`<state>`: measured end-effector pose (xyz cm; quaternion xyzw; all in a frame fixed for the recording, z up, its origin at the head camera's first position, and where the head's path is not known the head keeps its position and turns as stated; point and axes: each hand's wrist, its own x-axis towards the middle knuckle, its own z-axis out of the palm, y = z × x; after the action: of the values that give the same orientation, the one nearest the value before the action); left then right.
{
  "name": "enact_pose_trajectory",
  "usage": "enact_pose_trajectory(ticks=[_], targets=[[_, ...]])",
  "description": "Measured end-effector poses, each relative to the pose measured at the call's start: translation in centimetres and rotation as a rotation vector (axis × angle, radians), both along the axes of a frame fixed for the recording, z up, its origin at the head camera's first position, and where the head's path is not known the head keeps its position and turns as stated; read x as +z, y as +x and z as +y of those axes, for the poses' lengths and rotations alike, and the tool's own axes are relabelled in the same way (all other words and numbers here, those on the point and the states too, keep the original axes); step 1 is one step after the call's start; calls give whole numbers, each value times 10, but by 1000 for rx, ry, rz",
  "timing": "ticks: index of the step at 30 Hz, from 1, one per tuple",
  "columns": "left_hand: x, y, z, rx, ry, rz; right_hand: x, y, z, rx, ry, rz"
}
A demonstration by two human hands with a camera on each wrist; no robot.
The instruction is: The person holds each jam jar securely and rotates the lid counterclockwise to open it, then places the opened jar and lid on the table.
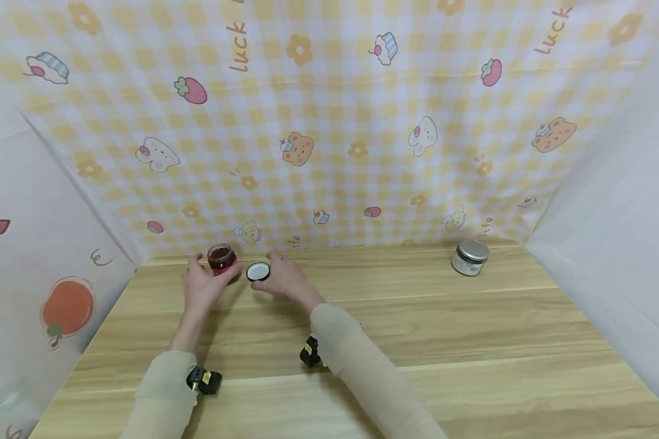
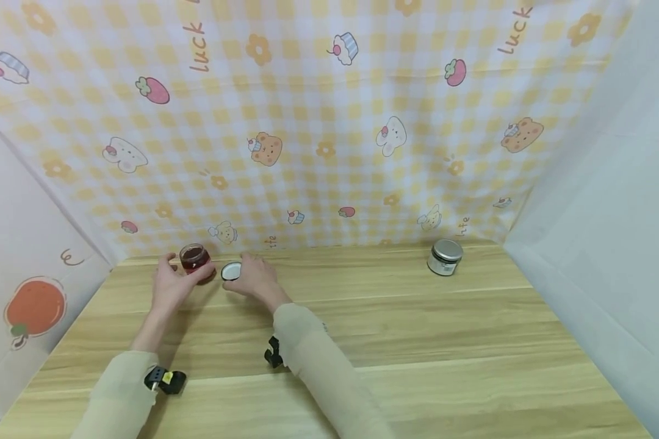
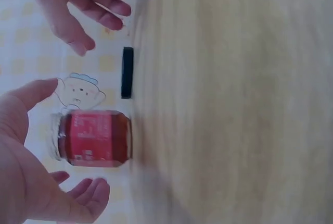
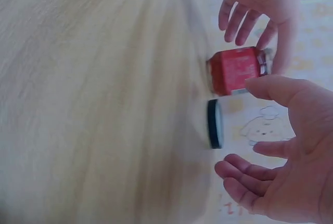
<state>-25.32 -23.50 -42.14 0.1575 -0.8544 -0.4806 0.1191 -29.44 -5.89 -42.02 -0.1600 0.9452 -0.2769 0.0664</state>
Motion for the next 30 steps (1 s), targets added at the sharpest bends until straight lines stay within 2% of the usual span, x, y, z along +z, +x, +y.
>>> enact_pose_trajectory(ticks=[5, 9, 21, 30], targets=[[6, 3, 7, 76, -97, 26, 9, 3, 13, 61, -30, 17], [10, 7, 13, 93, -103, 41, 11, 4, 28, 63, -74, 5], [16, 21, 32, 30, -74, 129, 19, 6, 73, 95, -201, 26], [19, 25, 47, -24, -91, 158, 30, 17, 95, 102, -209, 41]])
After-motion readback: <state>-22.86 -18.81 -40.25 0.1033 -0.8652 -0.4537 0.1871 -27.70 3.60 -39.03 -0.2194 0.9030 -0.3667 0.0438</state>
